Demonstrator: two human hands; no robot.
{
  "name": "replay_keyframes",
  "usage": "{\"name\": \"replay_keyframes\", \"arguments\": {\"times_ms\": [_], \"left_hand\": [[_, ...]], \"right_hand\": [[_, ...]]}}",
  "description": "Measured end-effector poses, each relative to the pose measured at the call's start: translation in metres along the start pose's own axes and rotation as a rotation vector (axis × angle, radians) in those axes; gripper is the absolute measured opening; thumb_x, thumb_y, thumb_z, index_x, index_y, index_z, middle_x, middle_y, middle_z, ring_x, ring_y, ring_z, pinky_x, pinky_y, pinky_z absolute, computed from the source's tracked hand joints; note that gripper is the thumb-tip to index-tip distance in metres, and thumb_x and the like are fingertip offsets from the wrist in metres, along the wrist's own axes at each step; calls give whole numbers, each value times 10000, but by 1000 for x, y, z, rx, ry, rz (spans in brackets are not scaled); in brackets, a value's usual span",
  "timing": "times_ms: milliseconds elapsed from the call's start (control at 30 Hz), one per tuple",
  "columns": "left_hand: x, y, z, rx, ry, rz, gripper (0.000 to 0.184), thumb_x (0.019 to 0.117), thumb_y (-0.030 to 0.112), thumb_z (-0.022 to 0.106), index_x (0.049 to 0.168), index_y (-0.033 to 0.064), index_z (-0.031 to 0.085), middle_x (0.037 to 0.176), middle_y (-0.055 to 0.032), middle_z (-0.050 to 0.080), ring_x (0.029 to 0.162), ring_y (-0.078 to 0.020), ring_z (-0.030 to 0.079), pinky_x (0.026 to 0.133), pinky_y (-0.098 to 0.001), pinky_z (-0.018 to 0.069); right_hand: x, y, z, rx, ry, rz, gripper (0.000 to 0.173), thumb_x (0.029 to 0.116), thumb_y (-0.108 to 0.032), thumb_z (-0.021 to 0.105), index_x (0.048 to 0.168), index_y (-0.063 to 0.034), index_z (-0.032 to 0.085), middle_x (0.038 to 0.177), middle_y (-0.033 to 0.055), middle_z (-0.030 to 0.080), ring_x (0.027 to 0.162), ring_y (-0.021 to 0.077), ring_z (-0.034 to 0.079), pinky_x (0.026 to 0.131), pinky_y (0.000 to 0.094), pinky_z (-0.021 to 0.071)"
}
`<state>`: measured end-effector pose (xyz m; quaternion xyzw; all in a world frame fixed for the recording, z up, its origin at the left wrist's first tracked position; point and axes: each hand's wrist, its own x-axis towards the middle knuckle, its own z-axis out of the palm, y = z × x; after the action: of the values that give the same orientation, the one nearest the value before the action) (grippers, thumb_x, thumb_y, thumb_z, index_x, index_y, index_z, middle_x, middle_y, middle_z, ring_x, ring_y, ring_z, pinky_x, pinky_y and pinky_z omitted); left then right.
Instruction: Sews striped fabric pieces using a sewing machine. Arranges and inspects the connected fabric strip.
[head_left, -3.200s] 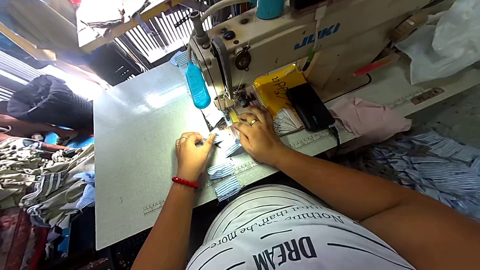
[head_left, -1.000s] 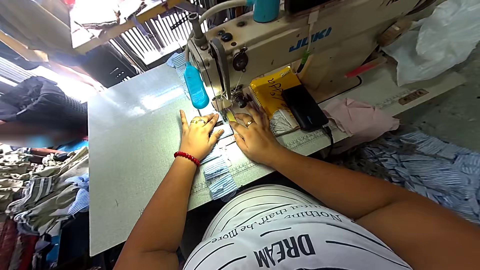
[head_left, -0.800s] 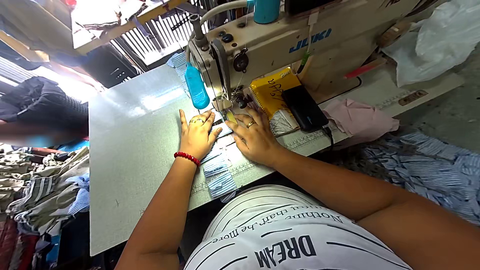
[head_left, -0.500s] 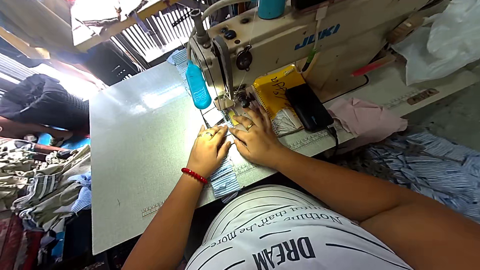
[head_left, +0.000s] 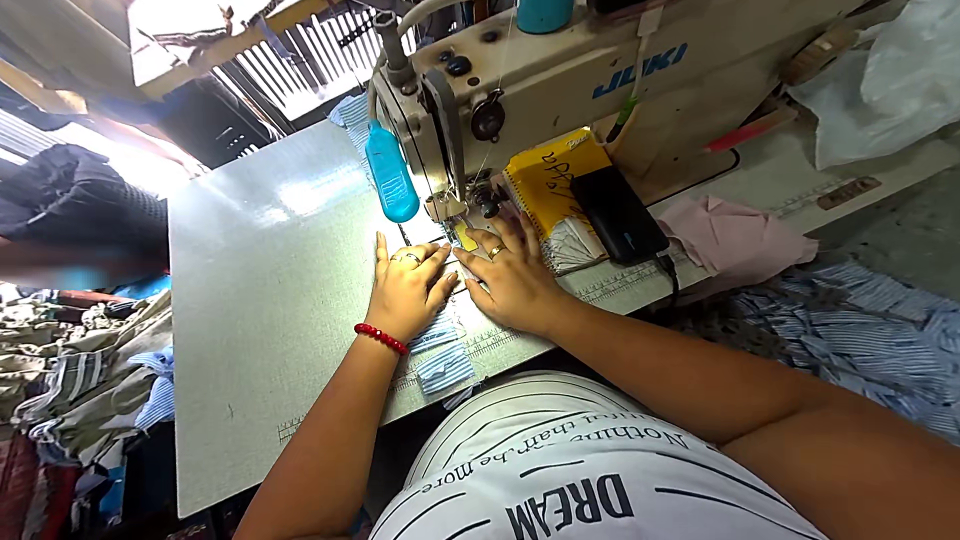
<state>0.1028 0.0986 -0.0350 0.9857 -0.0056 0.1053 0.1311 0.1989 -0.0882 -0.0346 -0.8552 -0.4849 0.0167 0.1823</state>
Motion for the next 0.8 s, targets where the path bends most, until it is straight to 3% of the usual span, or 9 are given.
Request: {"name": "replay_keyframes", "arguments": {"times_ms": [433,800], "left_hand": [[8,-9,-3,70,-32,27,539,1073,462,364,1395,144,656,1383,-87,654,1346,-289,566,1210,-719,60],[20,-22,-2,68,-55,8,566,1071,498,346,1423,158,631,1410,-99,637,1378,-306,540,1202,-730,45]], "right_hand": [[0,0,1,-5,-1,11,500,1036,-392,423,1473,-211,583,1586,105,464,1564,386,201,1211,720,32],[-1,1,2,-6,25,7,466,1040,-384,412,1410,-217,641,1579,86,476,1563,374,210,1225,696,38]]}}
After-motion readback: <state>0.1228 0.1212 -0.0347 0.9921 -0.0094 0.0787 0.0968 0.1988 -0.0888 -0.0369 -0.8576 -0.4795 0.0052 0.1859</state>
